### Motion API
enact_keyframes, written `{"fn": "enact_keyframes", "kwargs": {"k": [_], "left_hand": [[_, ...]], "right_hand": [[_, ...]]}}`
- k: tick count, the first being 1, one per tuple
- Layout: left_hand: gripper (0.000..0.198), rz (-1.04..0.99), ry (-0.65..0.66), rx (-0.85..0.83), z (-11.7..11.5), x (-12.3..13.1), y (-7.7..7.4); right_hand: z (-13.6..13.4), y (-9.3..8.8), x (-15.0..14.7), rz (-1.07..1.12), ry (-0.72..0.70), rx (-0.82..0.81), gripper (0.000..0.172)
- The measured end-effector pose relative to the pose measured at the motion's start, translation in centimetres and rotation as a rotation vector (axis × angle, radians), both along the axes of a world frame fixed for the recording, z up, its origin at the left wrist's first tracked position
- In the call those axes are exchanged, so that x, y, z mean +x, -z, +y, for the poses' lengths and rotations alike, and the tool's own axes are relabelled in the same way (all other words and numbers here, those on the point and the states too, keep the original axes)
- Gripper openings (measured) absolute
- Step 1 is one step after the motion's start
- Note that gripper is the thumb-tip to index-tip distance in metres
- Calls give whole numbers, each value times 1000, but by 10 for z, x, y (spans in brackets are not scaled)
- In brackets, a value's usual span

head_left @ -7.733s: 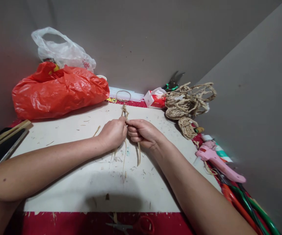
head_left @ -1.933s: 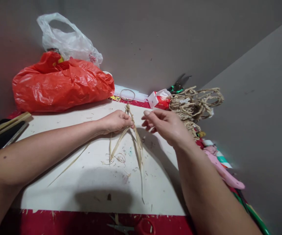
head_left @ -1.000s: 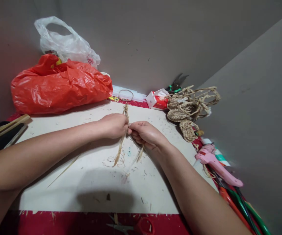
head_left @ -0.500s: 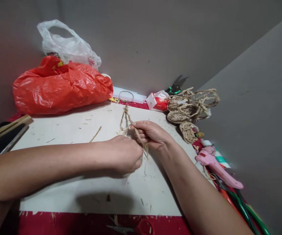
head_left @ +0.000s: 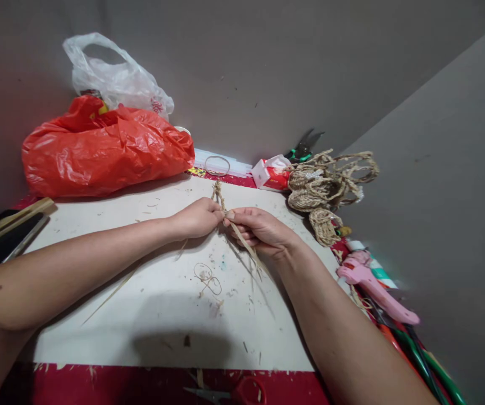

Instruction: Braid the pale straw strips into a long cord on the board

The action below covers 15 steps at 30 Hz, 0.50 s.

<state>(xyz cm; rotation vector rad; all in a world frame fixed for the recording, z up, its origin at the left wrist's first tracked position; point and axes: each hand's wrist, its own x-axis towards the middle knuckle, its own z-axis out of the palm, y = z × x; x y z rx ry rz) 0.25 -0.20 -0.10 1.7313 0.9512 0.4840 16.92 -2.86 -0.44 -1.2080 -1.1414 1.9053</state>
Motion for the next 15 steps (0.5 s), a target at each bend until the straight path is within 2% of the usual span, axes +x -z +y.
{"fn": "enact_keyframes", "kwargs": {"k": [2,4,6,11,15], "left_hand": [[21,43,49,116,3,-3,-3],[22,73,96,142,7,-5,-5],[22,89,94,97,8,-6,-7],[23,86,21,-165,5,-3,-5],[17,43,-20,-199,5,-2,1]], "right_hand": [[-1,-1,1,-83,-18,38,21],[-3,-3,0,-179,-22,86,23],[-4,-4,-1,-252,-30,141,23],[-5,-3,-5,-447,-80,336,24],[-5,-5,-4,-586,-80,435,25]]}}
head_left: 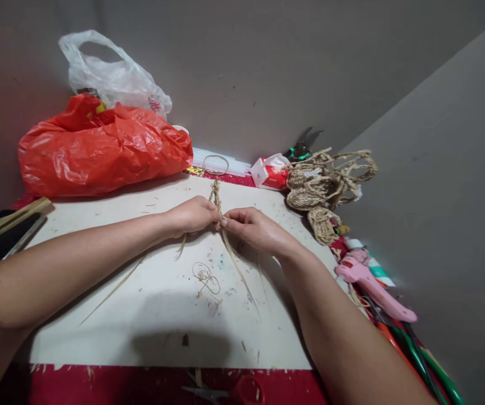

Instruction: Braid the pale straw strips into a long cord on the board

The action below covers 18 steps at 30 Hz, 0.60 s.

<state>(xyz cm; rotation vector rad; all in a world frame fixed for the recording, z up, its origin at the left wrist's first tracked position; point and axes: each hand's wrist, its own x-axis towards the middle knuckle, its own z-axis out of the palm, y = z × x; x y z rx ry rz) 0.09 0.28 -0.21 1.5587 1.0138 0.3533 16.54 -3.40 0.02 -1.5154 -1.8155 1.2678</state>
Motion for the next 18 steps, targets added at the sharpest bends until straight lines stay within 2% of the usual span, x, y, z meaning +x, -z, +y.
{"fn": "enact_keyframes", "kwargs": {"k": [7,11,15,18], "left_hand": [[18,-67,-27,102,-2,1,6],[20,-65,-61,51,-6,1,3],[22,-102,-66,-32,-9,2,2],[25,-134,-69,-83,-10,3,2]], "right_hand": [[-7,-21,-2,-201,39,32,18],[-17,-15,-22,-249,24,-41,20],[-22,-1,-36,-315,40,125,23],[-25,-7,-35,-323,-25,168,24]]}}
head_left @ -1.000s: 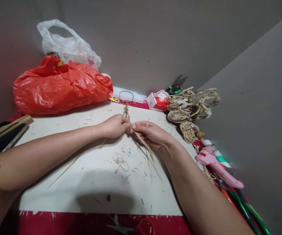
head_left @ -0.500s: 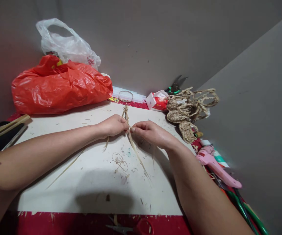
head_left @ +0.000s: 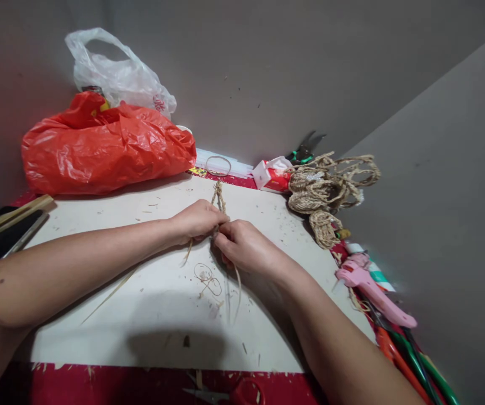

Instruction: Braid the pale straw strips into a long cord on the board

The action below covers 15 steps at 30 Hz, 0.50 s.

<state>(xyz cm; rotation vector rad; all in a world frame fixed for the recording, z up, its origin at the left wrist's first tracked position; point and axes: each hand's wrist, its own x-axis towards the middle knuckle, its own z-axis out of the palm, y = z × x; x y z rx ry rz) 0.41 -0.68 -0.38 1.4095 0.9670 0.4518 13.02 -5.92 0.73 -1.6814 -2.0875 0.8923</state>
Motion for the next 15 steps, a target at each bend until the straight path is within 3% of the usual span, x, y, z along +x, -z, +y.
{"fn": "enact_keyframes", "kwargs": {"k": [4,5,7,9,10,11,15], "left_hand": [[16,-5,-10,-15,-1,1,0],[15,-6,-9,-11,-1,1,0],[15,-11,-14,-7,0,0,1],[17,-20,-19,-14,0,0,1],[18,-32,-22,-19,0,0,1],[18,-50,-14,-27,0,1,1],[20,-114,17,-36,-3,1,-2]], "right_hand": [[-4,-30,17,18,-298,-261,26],[-3,-37,23,51,-318,-338,29],[2,-42,33,118,-123,-254,37],[10,-35,38,151,178,-6,40],[14,-28,38,164,262,72,39],[17,-20,36,193,279,68,39],[24,5,27,389,158,-264,44]]}}
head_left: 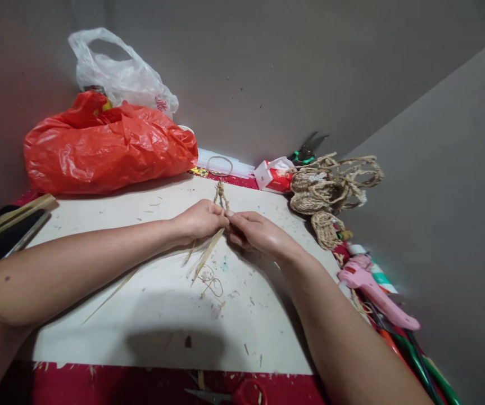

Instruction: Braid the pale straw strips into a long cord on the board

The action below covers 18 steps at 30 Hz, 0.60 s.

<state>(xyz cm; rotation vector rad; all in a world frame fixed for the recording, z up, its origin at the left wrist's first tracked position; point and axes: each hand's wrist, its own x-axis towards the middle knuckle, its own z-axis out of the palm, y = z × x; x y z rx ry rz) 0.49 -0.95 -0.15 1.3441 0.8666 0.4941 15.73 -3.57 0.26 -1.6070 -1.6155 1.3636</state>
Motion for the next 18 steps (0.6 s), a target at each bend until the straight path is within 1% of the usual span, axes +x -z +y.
{"fn": "enact_keyframes", "kwargs": {"k": [2,4,6,10,12,14,18], "left_hand": [[18,-5,19,21,-1,0,-1],[17,-5,48,59,-1,0,-1],[17,3,53,110,0,0,1],[21,54,37,243,4,-2,3],[20,114,51,303,6,-4,1],[18,186,62,371,9,-6,-2],[19,400,89,620,4,-8,-10]], "right_hand": [[0,2,0,27,-12,-42,43],[0,0,3,15,-33,-49,40],[1,-2,7,26,-50,-92,39],[2,-2,10,179,-7,-186,43],[2,-1,9,250,2,-197,44],[2,0,9,272,18,-194,43],[2,1,5,257,75,-187,35]]}}
